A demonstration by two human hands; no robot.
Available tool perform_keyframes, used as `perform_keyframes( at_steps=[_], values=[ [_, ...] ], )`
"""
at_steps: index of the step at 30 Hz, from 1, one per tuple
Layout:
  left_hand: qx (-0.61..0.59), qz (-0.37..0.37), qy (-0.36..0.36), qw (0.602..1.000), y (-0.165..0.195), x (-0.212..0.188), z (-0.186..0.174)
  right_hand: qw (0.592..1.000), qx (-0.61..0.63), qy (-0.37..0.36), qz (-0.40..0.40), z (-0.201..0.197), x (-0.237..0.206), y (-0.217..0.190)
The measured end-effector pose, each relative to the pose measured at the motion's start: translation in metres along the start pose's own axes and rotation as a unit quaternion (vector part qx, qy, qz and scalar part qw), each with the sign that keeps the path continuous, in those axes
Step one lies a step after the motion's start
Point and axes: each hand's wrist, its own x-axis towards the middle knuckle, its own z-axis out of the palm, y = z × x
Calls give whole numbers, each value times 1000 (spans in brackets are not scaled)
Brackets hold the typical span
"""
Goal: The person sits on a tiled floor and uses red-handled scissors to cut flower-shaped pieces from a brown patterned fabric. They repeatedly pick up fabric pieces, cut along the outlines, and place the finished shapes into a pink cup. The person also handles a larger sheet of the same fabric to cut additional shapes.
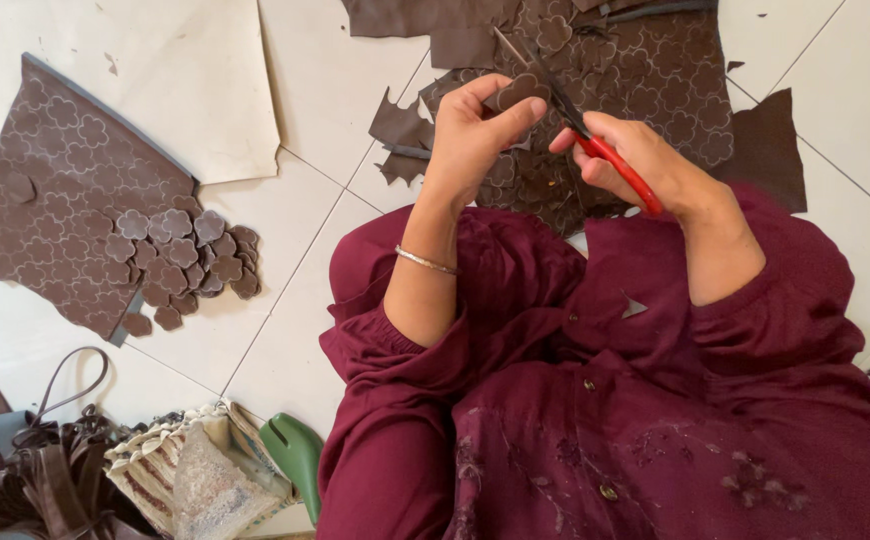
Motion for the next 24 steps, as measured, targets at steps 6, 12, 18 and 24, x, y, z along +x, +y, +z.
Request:
perform_keyframes(
  at_steps=[6,12,18,24],
  values=[
    [26,-1,-27,999,11,-6,0,1000,5,-6,9,-1,-1,-1],
    [19,-1,-30,999,12,-6,0,999,29,-21,-3,-3,-4,-3],
    [27,-2,-34,999,10,-4,-2,999,14,-44,7,-8,-4,-2],
    [22,-11,-25,999,6,-1,-2,988,88,-109,-62,-8,-4,-8]
  ],
)
